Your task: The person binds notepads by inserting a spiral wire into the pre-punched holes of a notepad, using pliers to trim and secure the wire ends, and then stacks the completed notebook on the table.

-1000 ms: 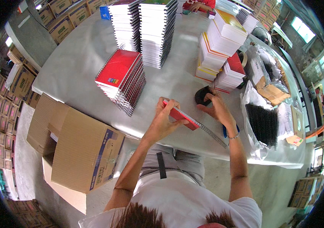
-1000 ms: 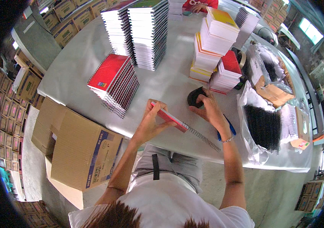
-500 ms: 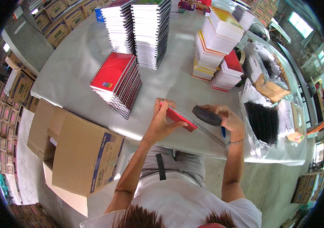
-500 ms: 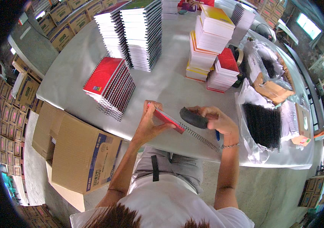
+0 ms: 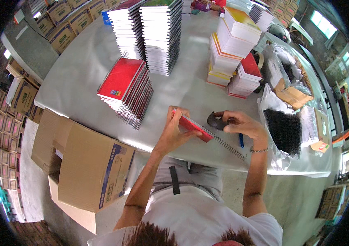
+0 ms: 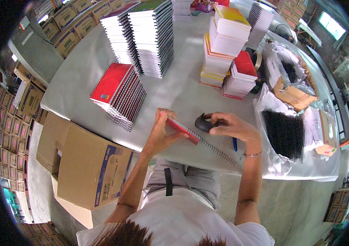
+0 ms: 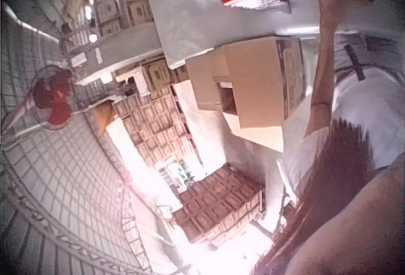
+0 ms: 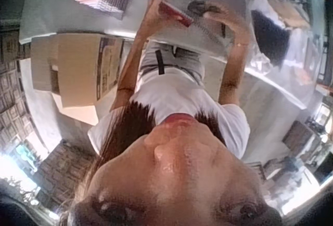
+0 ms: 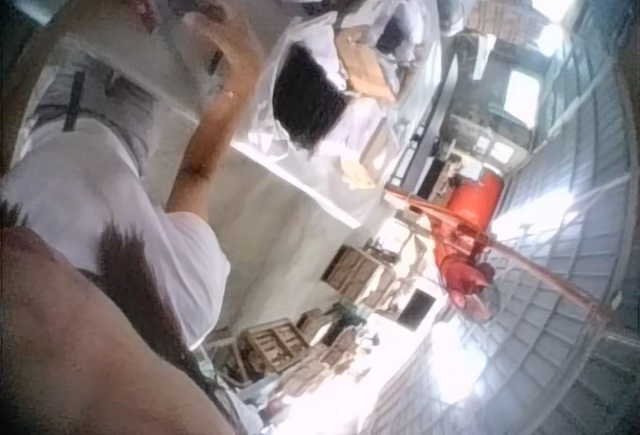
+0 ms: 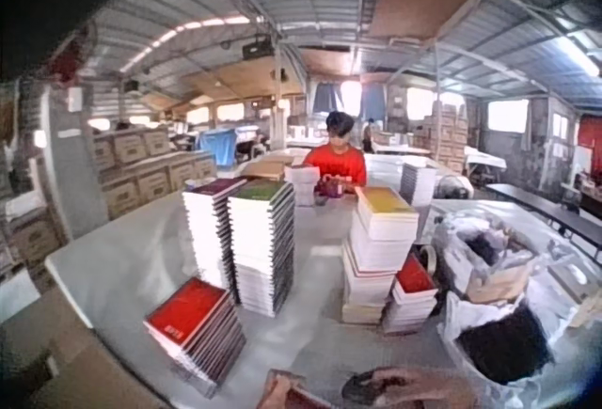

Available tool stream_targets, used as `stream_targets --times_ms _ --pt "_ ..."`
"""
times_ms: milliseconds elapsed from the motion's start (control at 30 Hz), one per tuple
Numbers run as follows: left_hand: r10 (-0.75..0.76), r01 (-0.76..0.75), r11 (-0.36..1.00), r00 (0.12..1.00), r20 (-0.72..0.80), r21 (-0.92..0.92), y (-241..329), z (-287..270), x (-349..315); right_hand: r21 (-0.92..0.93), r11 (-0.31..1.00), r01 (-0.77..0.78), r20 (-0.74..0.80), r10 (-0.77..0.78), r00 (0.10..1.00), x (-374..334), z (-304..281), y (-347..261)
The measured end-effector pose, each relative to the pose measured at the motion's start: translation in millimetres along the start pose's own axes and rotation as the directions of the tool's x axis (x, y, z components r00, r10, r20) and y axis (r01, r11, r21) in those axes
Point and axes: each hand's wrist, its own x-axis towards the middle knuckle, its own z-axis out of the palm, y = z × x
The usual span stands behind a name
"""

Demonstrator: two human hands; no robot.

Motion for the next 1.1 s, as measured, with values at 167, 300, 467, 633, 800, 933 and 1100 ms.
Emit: stream_targets --times_ms 167,300,467,633,800,933,1100 --pt "0.033 -0.033 0.999 0.999 0.02 0.042 -1.1 -1.4 0.4 -0.227 0.974 -0.019 0.026 0.025 0.999 -5.2 13.6 -14.1" --pt "0.015 -0.015 1.0 1.0 -0.004 -0.003 -4.1 -2.5 3.9 -0.287 0.957 0.051 0.08 -0.029 0.996 -6.3 23.7 -23.1" --pt "0.018 -0.016 0.994 1.0 0.017 -0.111 -20.2 2.6 2.6 -0.386 0.916 0.112 0.105 -0.077 0.992 1.4 32.7 -34.7" --pt "-0.025 0.028 0.984 0.999 0.024 -0.174 -23.1 3.6 1.1 -0.671 0.646 -0.362 -0.393 0.105 0.914 16.3 21.4 -9.9" --pt "-0.035 0.038 0.974 0.999 0.019 -0.225 -26.3 4.7 -2.0 -0.035 0.998 0.043 0.101 -0.039 0.994 1.7 20.8 -4.4" --pt "-0.041 0.044 0.983 0.999 0.022 -0.179 -26.6 4.2 -1.4 -0.085 0.996 0.001 0.027 0.001 1.0 1.7 26.6 -18.9" --pt "-0.093 0.111 0.956 0.993 0.078 -0.272 -29.4 3.8 -2.4 -0.116 0.988 0.105 0.101 -0.094 0.99 2.7 41.5 -32.1"
